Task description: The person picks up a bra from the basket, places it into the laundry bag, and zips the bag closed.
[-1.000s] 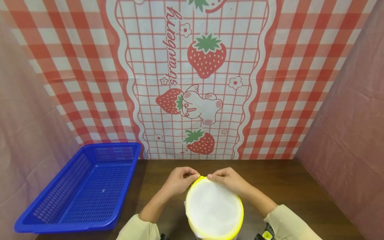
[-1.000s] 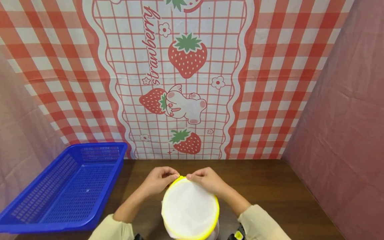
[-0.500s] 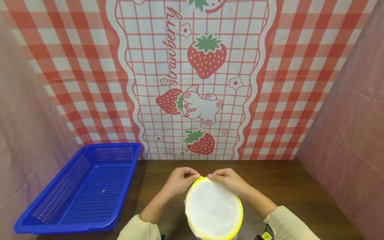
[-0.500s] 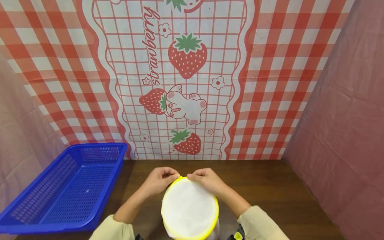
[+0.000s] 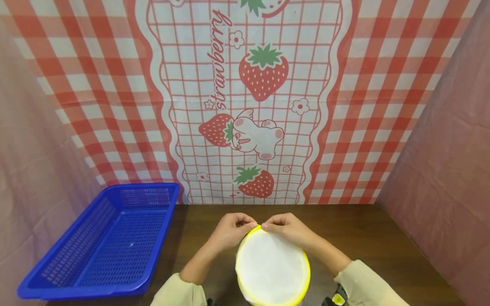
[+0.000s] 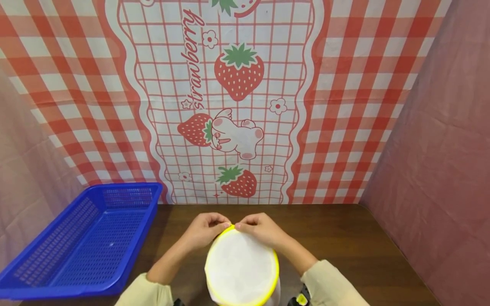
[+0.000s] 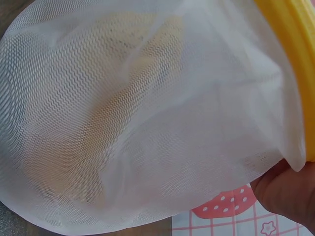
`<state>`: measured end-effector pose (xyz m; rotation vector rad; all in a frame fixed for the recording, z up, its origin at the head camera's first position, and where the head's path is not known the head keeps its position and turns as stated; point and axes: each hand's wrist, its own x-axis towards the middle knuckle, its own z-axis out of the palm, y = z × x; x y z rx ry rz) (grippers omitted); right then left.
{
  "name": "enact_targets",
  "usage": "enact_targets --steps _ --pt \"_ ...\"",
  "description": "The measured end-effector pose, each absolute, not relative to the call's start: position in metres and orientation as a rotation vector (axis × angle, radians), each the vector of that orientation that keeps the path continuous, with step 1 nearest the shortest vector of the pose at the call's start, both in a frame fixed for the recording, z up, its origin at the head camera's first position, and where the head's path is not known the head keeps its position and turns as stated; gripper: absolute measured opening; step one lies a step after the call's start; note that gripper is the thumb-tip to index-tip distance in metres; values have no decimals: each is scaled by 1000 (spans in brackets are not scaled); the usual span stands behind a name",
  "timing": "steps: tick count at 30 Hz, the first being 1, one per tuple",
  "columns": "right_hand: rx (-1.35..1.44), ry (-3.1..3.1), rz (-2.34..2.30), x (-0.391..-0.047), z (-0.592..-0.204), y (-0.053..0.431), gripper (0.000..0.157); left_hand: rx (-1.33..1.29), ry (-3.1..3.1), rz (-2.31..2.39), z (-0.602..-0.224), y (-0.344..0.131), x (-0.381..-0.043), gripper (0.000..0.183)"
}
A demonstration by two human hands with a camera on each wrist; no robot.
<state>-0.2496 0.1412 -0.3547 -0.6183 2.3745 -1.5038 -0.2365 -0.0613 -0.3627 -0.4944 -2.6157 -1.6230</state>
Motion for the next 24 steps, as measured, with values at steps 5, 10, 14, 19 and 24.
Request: enact_targets --steps 5,10,14,19,24 --pt "-598 2380 -1519 -248 -354 142 32 -485 -2622 -1610 -363 -60 -237 17" --pt "-585 2365 -1533 -247 -355 144 33 -493 -2622 -1605 -363 -60 -236 17" --pt "-572 2358 -1542 -246 -355 144 33 -490 -2626 -1606 -362 -59 -235 17" --pt "-548 2359 -1551 -246 -356 145 33 -490 -2631 -1602 -362 -59 -234 18" --pt "-532 2381 -1548 -245 -355 147 34 -476 -2637 -1610 -362 -59 -234 18"
